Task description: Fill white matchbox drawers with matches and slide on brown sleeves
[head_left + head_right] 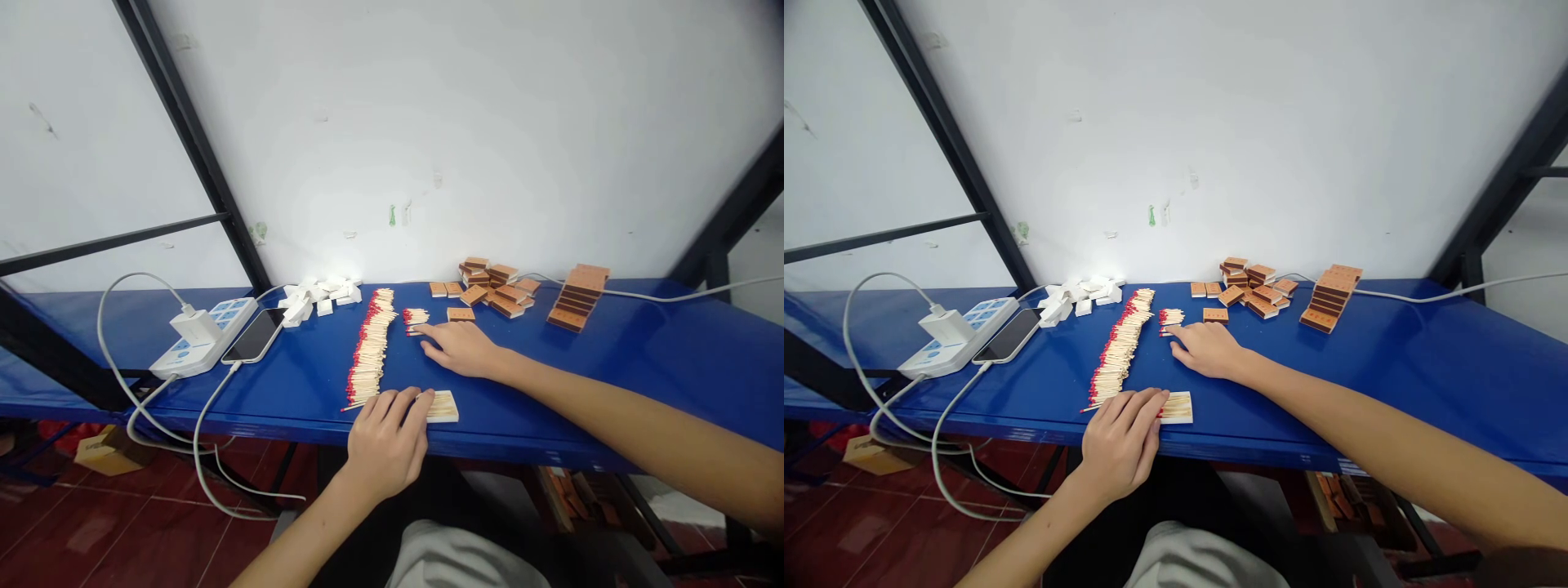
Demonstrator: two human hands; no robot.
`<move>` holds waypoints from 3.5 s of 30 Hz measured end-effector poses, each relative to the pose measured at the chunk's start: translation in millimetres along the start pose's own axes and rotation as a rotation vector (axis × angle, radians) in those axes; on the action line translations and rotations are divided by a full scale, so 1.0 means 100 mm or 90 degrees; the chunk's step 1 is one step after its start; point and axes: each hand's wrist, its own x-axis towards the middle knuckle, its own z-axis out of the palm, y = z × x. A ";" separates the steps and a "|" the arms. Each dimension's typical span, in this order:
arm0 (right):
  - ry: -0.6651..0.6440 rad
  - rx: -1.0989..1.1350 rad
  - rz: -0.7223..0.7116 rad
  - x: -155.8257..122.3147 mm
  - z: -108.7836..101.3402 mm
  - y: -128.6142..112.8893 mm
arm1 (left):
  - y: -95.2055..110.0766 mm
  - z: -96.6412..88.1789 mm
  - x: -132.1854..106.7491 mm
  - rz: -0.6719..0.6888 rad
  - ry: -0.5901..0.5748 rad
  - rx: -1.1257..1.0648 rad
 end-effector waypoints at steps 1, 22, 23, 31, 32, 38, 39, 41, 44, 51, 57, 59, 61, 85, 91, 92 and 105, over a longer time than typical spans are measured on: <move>-0.002 -0.001 0.007 0.00 0.00 0.00 | 0.00 0.00 0.00 0.001 0.001 0.000; -0.046 0.011 0.022 0.03 0.01 0.02 | 0.00 0.00 0.01 0.000 -0.004 -0.005; -0.048 0.009 0.022 0.04 0.01 0.02 | 0.00 0.00 0.01 -0.001 -0.004 -0.006; -0.034 0.023 0.010 0.02 0.01 0.04 | 0.00 0.00 0.00 0.000 0.001 -0.005; -0.029 0.031 0.008 0.01 0.01 0.04 | 0.00 0.00 0.00 0.000 0.001 -0.004; -0.020 0.040 0.024 0.00 -0.01 0.03 | 0.00 0.00 0.00 -0.001 -0.003 -0.003; -0.026 0.037 0.027 0.02 -0.01 0.03 | 0.00 0.00 0.00 0.000 -0.002 -0.003; -0.040 0.028 0.032 0.04 -0.01 0.03 | 0.00 0.00 0.00 0.001 0.000 -0.001; -0.051 0.020 0.042 0.07 -0.02 0.05 | 0.00 0.00 0.00 0.002 0.004 0.003; -0.046 0.008 0.030 0.07 -0.01 0.05 | 0.00 0.00 0.01 0.005 0.005 0.001; -0.051 0.007 0.029 0.07 -0.01 0.05 | 0.00 0.00 0.00 0.003 0.002 0.008; -0.049 0.011 0.029 0.07 -0.01 0.06 | 0.00 0.00 0.00 0.002 0.003 0.008; -0.047 0.012 0.027 0.07 0.00 0.06 | 0.00 0.00 0.00 0.004 0.006 0.007; -0.022 0.056 0.049 0.21 0.02 0.08 | 0.02 -0.01 -0.01 0.004 0.001 0.008; 0.022 0.070 0.026 0.16 0.09 0.07 | 0.01 0.00 -0.02 0.005 0.000 0.008; 0.028 0.073 0.022 0.15 0.10 0.08 | 0.01 0.00 -0.02 0.005 -0.001 0.007; 0.041 0.064 0.060 0.14 0.08 0.05 | 0.00 0.00 0.00 0.008 0.008 0.004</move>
